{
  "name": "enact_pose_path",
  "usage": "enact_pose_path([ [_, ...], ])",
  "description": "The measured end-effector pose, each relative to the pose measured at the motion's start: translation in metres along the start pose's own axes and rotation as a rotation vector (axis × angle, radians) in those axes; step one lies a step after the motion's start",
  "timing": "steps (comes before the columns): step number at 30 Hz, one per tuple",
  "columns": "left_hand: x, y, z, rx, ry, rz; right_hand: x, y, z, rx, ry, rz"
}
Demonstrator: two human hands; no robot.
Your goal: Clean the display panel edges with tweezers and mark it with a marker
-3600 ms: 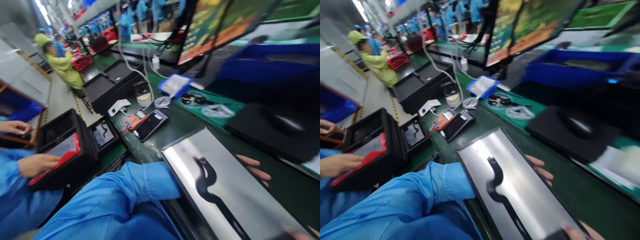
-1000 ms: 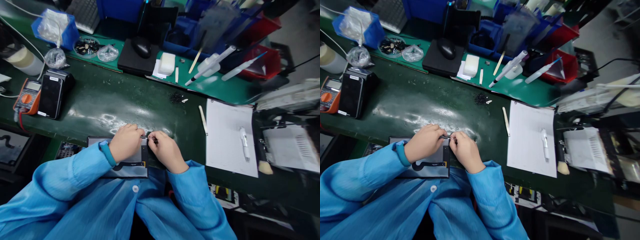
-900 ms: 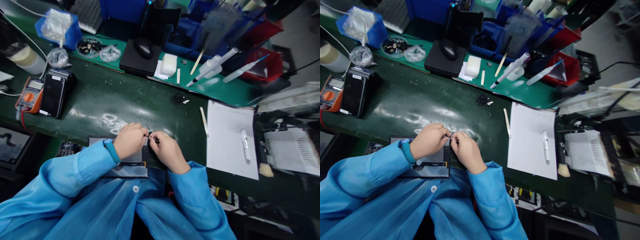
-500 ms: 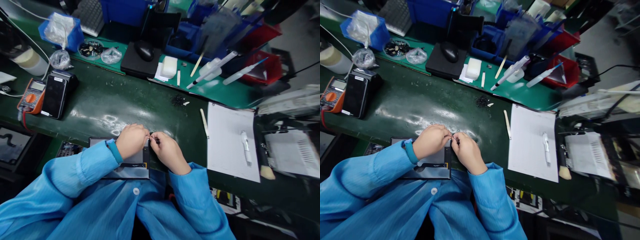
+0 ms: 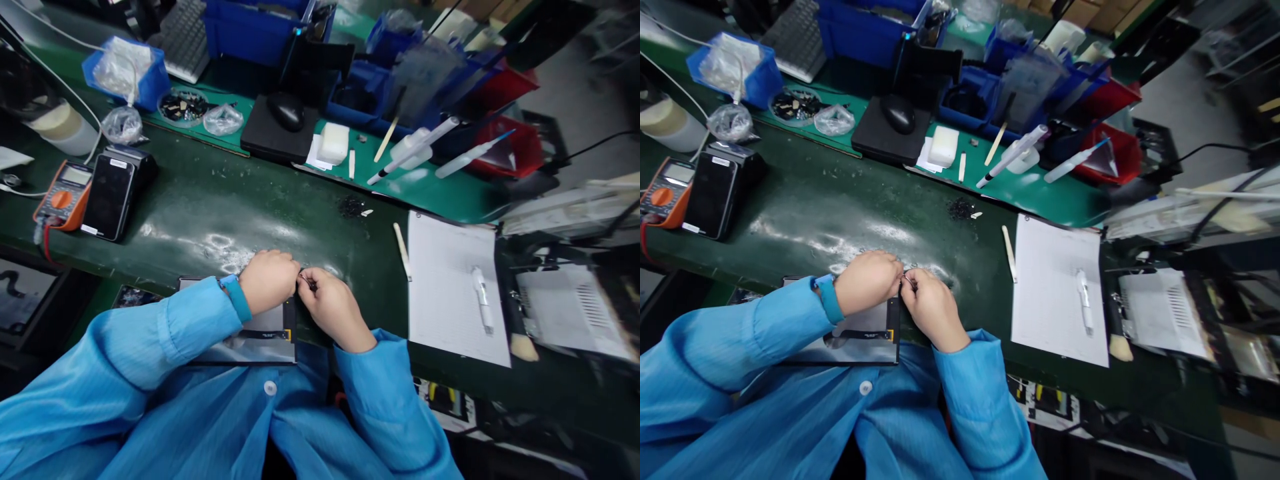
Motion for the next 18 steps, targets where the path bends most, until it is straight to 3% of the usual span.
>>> enact_pose_path([
  [9,0.005,-0.0012,0.007,-0.012,0.017,-0.072,0.0009,0.001,-0.0028,0.03,-0.023,0.003],
  [18,0.0044,0.0019,0.0089,-0.002,-0.007,-0.043,-0.0045,0.0048,-0.0084,0.089,-0.142,-0.025],
])
Point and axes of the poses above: each hand's wrist, its own y-axis away from the middle knuckle, its own x-axis out of the palm, z = x × y, the point moved 7 cm from there along -y, towards the middle knuckle, and after that the axes turned 5 degrees about z, right-handed, at the moved point
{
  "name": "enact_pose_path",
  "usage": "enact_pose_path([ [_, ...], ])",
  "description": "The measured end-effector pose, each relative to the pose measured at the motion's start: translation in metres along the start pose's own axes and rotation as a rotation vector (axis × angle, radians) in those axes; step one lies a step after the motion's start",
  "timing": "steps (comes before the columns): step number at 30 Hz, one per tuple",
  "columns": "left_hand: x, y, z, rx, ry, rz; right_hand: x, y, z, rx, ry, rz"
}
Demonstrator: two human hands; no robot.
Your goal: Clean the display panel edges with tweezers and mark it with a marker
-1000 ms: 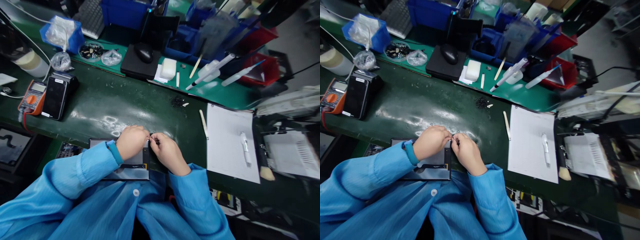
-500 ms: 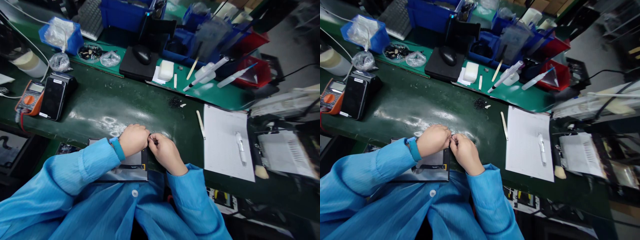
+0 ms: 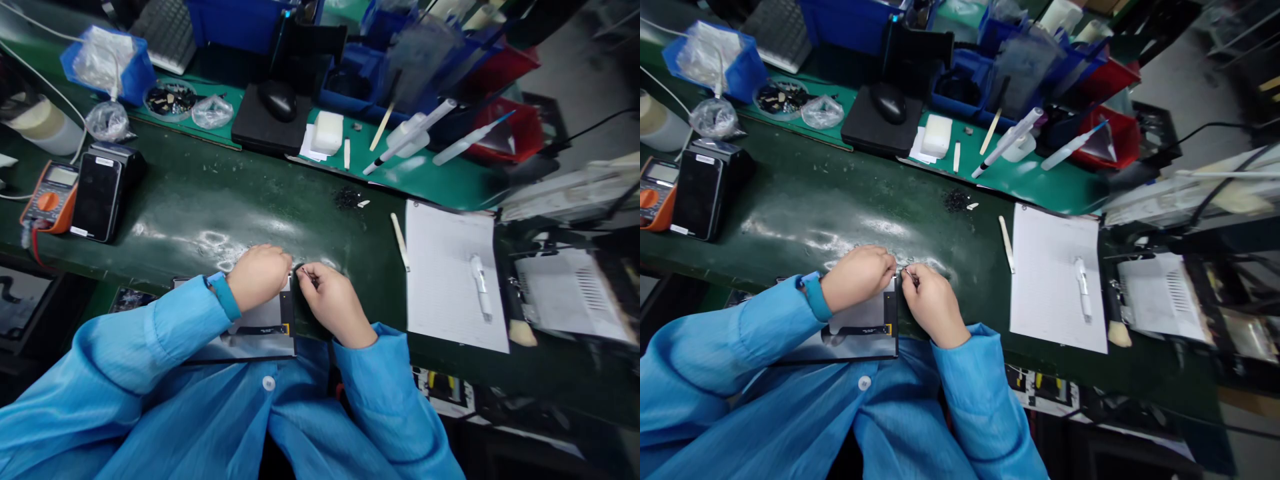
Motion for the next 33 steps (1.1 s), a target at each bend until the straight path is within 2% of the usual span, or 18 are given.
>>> enact_pose_path([
  [5,0.003,0.017,0.007,-0.07,0.056,0.036,0.003,0.021,-0.011,0.089,-0.147,-0.014],
  [8,0.002,0.032,0.01,-0.16,0.096,0.017,0.011,0.033,-0.016,0.157,-0.284,0.013],
  [10,0.001,0.04,0.01,-0.191,0.121,0.006,0.014,0.037,-0.013,0.152,-0.318,0.022],
  [15,0.004,0.051,0.007,-0.171,0.194,-0.007,0.016,0.034,-0.004,0.166,-0.35,0.045],
  [20,0.006,0.06,0.007,-0.17,0.226,-0.055,0.022,0.025,-0.002,0.204,-0.474,0.166],
  [24,0.003,0.071,0.004,-0.156,0.282,-0.104,0.015,0.026,0.0,0.214,-0.45,0.095],
  [26,0.0,0.077,0.001,-0.145,0.314,-0.133,0.021,0.031,0.004,0.229,-0.608,0.146],
  [28,-0.003,0.083,-0.002,-0.128,0.338,-0.163,0.033,0.039,0.011,0.277,-0.833,0.273],
  [30,-0.008,0.089,-0.006,-0.107,0.354,-0.194,0.041,0.049,0.017,0.33,-0.959,0.359],
  [33,-0.023,0.105,-0.008,-0.11,0.358,-0.281,0.037,0.061,0.024,0.338,-0.986,0.308],
])
Point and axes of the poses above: each hand's wrist, its own y-axis away from the middle knuckle, its own x-axis out of the palm, z = x × y, the point moved 7 cm from there along -y, towards the middle knuckle, and after that the axes turned 5 degrees about z, right-handed, at the moved point
